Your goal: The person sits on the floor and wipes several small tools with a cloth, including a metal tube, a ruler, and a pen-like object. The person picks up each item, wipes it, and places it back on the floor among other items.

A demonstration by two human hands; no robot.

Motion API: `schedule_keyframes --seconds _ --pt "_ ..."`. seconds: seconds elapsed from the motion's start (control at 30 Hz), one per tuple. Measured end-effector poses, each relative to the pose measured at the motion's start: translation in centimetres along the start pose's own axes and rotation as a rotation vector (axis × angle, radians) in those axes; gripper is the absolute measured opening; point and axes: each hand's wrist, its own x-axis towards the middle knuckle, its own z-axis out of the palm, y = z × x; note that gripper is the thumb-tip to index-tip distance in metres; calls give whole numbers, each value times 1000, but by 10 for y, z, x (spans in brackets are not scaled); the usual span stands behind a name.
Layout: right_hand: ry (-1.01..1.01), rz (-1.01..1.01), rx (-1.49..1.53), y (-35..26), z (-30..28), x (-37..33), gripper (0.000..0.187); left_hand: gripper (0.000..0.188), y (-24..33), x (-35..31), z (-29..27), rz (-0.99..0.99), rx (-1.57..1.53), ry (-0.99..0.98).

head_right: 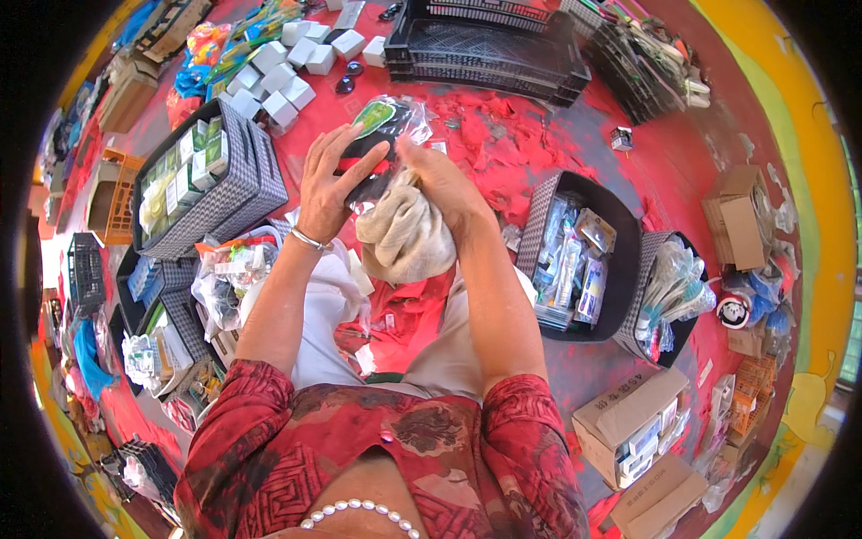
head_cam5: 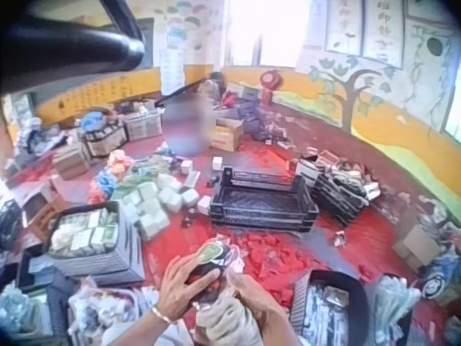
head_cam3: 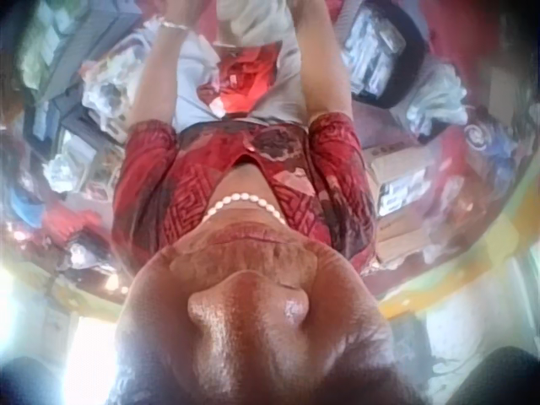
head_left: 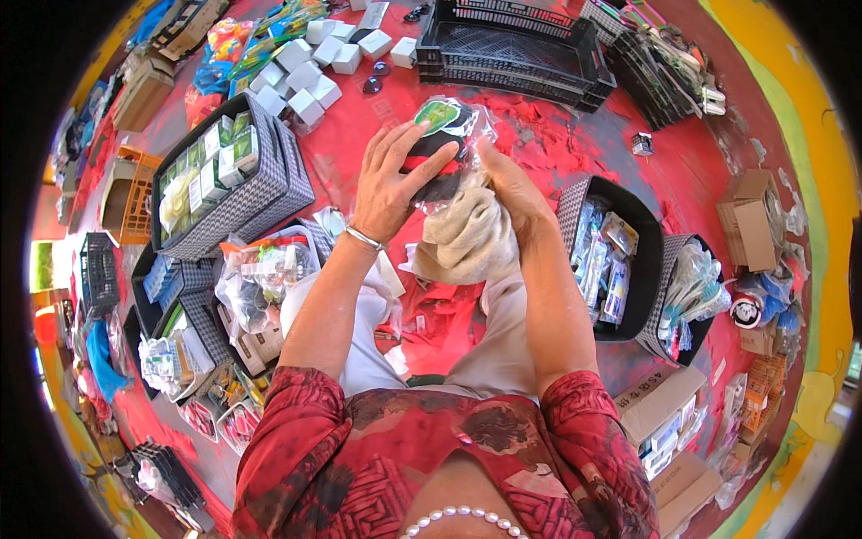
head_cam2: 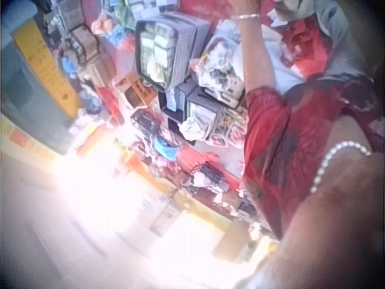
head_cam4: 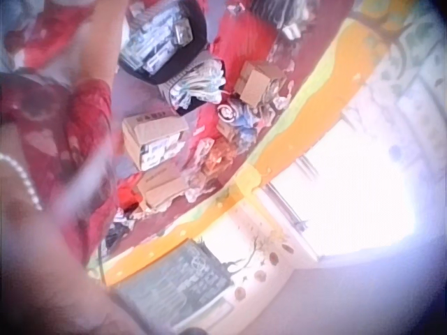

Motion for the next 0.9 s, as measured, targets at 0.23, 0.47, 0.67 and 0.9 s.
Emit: schedule_keyframes --seconds 0.23,0.47,0.67,0.9 --pt "91 -123 -204 -9 -7 2 12 94 -11 1 -5 -183 1 353" --pt "178 -323 -154 -16 -28 -5 25 51 -48 -31 27 -1186 -1227 322" --pt "401 -531 291 -55 -99 -43 24 37 -57 -44 49 -1339 -1437 -136" --pt "826 -649 482 -11 -255 -209 23 38 -39 -64 72 -1291 -1200 -429"
